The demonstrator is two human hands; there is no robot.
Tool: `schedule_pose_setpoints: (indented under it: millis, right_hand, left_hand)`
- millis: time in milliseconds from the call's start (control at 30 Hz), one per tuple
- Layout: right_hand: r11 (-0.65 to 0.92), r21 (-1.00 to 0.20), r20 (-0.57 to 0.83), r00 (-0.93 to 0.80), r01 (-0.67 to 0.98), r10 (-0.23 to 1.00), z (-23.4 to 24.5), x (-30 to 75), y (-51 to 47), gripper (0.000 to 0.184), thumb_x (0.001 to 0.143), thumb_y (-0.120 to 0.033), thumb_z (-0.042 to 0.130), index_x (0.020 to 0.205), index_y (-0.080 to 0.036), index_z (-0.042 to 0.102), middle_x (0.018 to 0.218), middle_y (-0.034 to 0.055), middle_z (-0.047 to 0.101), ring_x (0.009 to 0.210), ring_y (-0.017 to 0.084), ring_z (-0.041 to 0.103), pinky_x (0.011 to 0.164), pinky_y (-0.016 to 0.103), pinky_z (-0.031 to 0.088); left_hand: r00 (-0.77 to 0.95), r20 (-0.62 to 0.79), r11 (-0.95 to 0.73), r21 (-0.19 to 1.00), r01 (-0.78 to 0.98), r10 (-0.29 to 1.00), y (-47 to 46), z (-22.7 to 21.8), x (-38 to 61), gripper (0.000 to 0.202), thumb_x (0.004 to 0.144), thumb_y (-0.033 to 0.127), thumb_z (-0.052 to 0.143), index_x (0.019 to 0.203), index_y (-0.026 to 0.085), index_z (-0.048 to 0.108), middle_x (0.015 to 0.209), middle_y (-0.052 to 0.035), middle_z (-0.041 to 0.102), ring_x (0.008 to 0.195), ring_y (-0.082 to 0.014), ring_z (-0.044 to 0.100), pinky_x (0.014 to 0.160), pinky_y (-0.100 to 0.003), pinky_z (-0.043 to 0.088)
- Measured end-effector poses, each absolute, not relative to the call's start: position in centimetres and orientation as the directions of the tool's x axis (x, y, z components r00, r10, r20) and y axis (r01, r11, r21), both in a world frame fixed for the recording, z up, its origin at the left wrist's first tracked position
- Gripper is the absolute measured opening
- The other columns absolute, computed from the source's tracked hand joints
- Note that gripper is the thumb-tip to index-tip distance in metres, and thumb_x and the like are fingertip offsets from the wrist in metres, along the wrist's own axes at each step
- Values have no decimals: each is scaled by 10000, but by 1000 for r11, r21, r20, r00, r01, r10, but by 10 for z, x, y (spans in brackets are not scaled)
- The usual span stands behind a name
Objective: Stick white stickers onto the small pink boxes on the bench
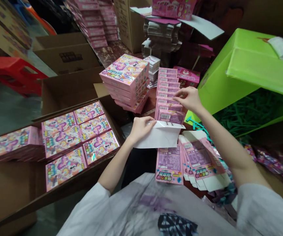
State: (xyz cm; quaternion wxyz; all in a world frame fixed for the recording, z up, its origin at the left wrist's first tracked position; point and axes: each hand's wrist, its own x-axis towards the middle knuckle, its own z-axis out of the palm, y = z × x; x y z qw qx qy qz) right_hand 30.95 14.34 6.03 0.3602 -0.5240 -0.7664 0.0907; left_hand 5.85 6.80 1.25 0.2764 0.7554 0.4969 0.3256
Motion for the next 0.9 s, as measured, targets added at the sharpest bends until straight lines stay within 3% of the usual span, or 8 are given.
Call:
schedule_pose_setpoints:
  millis: [100,233,467,600,700,767,900]
  right_hand:
    - [434,-538,363,-266,723,893,49,322,186,143,714,-329,707,734,-189,732,757,39,710,740,206,642,760,347,460]
    - [456,-495,327,-328,740,886,36,323,205,104,700,-300,722,716,-199,738,746,16,712,763,196,649,802,336,438]
    - [462,-268,365,-354,846,861,20,319,209,134,732,-361,708,769,-233,724,774,16,714,831,229,612,985,500,262]
    - [436,-189,404,-335,880,852,19,316,204,335,705,-417,722,997,-253,692,875,36,715,904,264,603,1004,536,216]
    - [373,-271,497,-202,887,844,36,308,186,518,723,-436,695,1184,-214,613,1039,88,690,1005,303,585,982,527,272]
    - [408,-365,512,-185,837,839,52,300,166,416,785,-421,626,1130,-190,646,1065,102,683,1003,296,593,943,484,344]
    - [619,-522,248,-590,587,768,70,285,122,222,812,-366,590,880,-203,724,876,43,716,818,208,637,775,338,458]
  left_hand:
    - [287,208,-342,745,572,935,67,11,55,236,849,366,554,860,214,735,866,-19,749,772,-189,676,736,-280,459]
    - [258,214,-328,749,576,942,67,8,51,229,843,362,563,849,210,734,852,-17,746,774,-188,673,741,-280,463]
    - [234,214,-312,759,571,948,68,7,50,216,836,351,568,834,210,731,838,-18,745,759,-185,674,742,-284,466]
    - [229,237,-327,752,573,944,68,11,50,208,834,352,575,835,212,728,849,-14,746,786,-190,676,741,-288,465]
    - [232,254,-343,739,580,939,68,14,49,208,839,358,574,837,215,724,847,-8,747,787,-187,673,746,-292,453]
    - [244,269,-363,725,586,932,68,15,48,206,845,362,573,833,218,720,849,-3,747,779,-180,671,771,-301,437]
    - [277,312,-417,685,598,909,70,18,48,201,861,364,566,855,224,711,898,6,747,820,-177,668,842,-329,389]
